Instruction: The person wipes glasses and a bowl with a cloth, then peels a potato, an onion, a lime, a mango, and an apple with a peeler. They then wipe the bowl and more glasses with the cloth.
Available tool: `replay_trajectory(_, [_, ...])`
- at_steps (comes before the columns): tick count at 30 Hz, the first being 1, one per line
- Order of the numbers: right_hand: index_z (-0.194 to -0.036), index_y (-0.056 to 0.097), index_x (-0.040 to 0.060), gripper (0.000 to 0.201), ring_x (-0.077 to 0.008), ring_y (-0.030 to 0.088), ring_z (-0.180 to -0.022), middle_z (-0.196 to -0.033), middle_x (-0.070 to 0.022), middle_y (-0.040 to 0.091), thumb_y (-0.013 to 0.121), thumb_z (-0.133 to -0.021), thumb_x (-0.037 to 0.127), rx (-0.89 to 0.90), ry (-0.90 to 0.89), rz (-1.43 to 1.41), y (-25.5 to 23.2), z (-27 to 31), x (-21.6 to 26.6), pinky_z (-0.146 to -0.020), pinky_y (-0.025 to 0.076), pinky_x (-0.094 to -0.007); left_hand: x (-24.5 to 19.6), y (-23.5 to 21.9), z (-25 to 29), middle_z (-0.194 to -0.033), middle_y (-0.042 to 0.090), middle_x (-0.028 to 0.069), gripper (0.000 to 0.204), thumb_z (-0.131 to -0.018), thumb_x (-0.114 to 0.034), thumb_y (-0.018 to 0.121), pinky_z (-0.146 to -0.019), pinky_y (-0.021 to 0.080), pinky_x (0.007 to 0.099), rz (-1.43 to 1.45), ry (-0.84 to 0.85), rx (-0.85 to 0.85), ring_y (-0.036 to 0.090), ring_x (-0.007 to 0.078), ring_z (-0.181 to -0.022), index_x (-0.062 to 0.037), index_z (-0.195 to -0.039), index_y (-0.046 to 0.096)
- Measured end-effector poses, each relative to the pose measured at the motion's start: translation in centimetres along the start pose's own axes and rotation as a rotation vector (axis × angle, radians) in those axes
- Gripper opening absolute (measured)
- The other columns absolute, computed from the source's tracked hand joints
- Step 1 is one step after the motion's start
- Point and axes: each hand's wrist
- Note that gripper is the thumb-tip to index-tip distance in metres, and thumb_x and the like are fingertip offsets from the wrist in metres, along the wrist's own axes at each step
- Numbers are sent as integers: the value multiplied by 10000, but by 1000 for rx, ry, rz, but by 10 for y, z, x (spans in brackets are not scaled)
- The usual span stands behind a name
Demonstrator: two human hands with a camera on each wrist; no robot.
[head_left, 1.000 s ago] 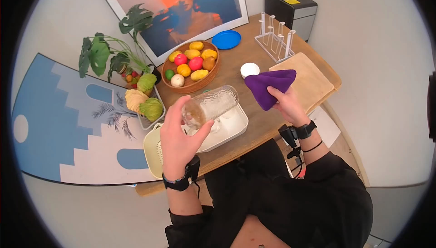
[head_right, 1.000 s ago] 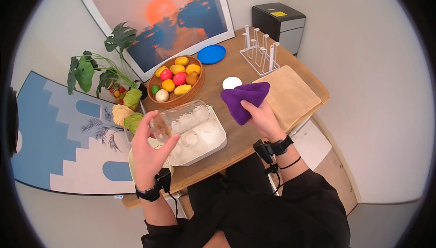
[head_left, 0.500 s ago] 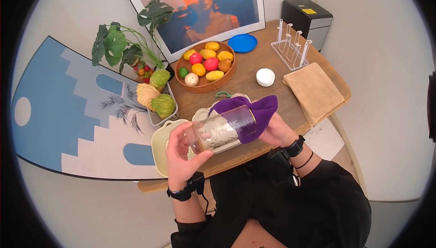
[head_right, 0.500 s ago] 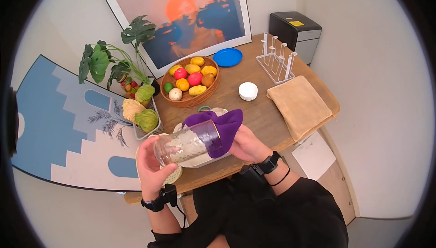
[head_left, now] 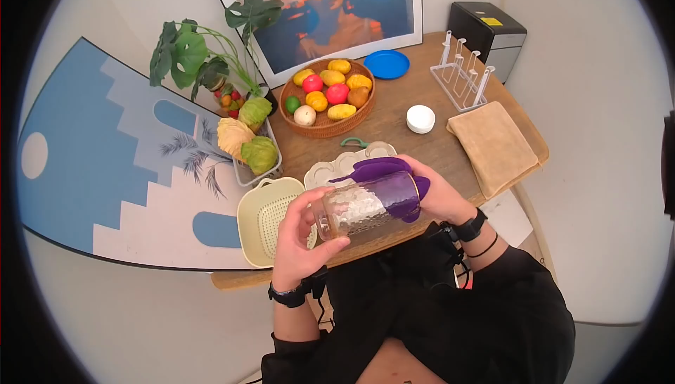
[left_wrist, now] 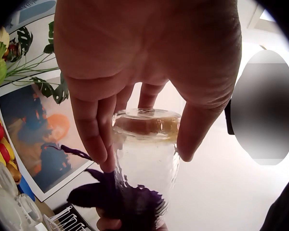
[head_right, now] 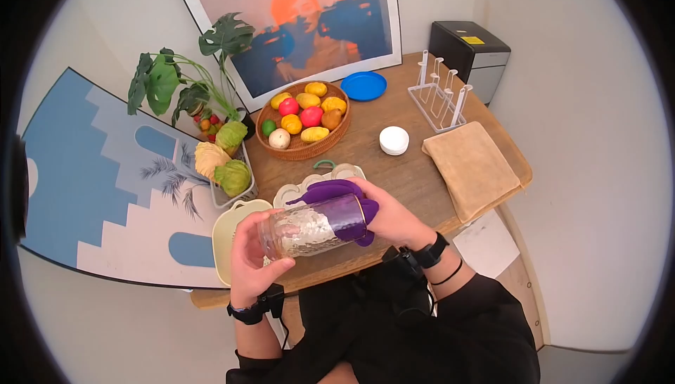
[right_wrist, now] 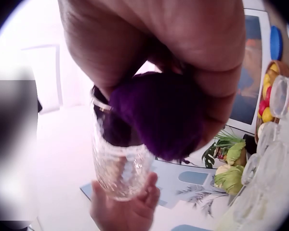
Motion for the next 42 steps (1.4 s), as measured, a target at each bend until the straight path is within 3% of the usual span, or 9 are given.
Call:
replay_trajectory(2, [-1488,393,44,671,-145,594,-1157,-1348,-81,573,730,-908,56,117,233,-511,-7,2,-3,-974,499,-299,2,4,0,-1422,481,200,819,-746,-16,856,-1015,526,437,166,-32,-7,613,317,-1205,-51,-1424,398])
replay_trajectory(8, [-1466,430,34,656,-180,624,-1120,-1345,-93,580,752,-897,94,258,201,-714,-8,15,4,-903,571,-381,4,1,-2,-1445,486,166,765,-755,19,839,-993,492,350,129,-40,52,596,259,-1241,-62,-1404,443])
replay_trajectory(15, [-1351,546,19,577,-188,672,-1024,-1235,-90,663,792,-840,122,68,276,-415,3,5,4,-911,568,-377,6,3,-5,-1439,506,127,732,-746,7,839,-1027,445,365,-6,19,82,542,244,-1288,-60,-1381,482])
replay_trajectory(17, [-1263,594,22,522,-139,662,-1025,-1145,-64,688,812,-803,141,-111,110,26,5,3,4,-905,555,-327,2,5,-7,-1442,503,118,718,-734,12,839,-1043,437,366,-207,26,102,510,243,-1321,-69,-1363,502])
replay_trajectory(26, [-1216,635,3,481,-130,657,-1049,-1163,-68,700,832,-793,122,1,173,-271,-5,5,4,-931,531,-301,8,18,-11,-1377,534,121,719,-760,-52,841,-964,480,333,134,1,58,567,219,-1234,-76,-1386,488])
replay_trajectory(30, [-1238,649,18,452,-122,655,-1057,-1166,-57,711,793,-812,58,1,82,-39,-7,8,10,-951,519,-303,-1,18,-11,-1270,584,110,592,-824,-42,784,-944,495,331,167,-116,43,606,205,-1145,-64,-1343,499])
replay_trajectory(33, [-1232,645,19,466,-113,650,-1059,-1131,-50,720,807,-795,32,-37,-11,23,-7,13,2,-947,514,-293,1,17,-18,-1055,641,69,394,-932,-142,690,-795,533,295,-68,-124,-14,636,155,-948,-47,-1275,521])
replay_trajectory(35, [-1214,638,7,464,-110,649,-1055,-1111,-40,721,811,-784,14,-96,-90,81,-8,14,-3,-937,515,-286,-7,17,-26,-874,632,33,327,-1000,-276,591,-607,506,252,67,-650,-52,594,96,-779,-37,-1217,538])
replay_trajectory(42, [-1316,544,18,565,-120,630,-1083,-1227,-53,659,768,-797,-3,-95,27,-70,-13,12,-2,-950,520,-294,3,33,-24,-815,617,25,406,-1025,-392,478,-506,437,207,-147,-391,-179,567,75,-675,-32,-1200,540])
Point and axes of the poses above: each hand's wrist, its own z-axis away from the middle knuckle, its own y-axis out of the palm, x = y × z
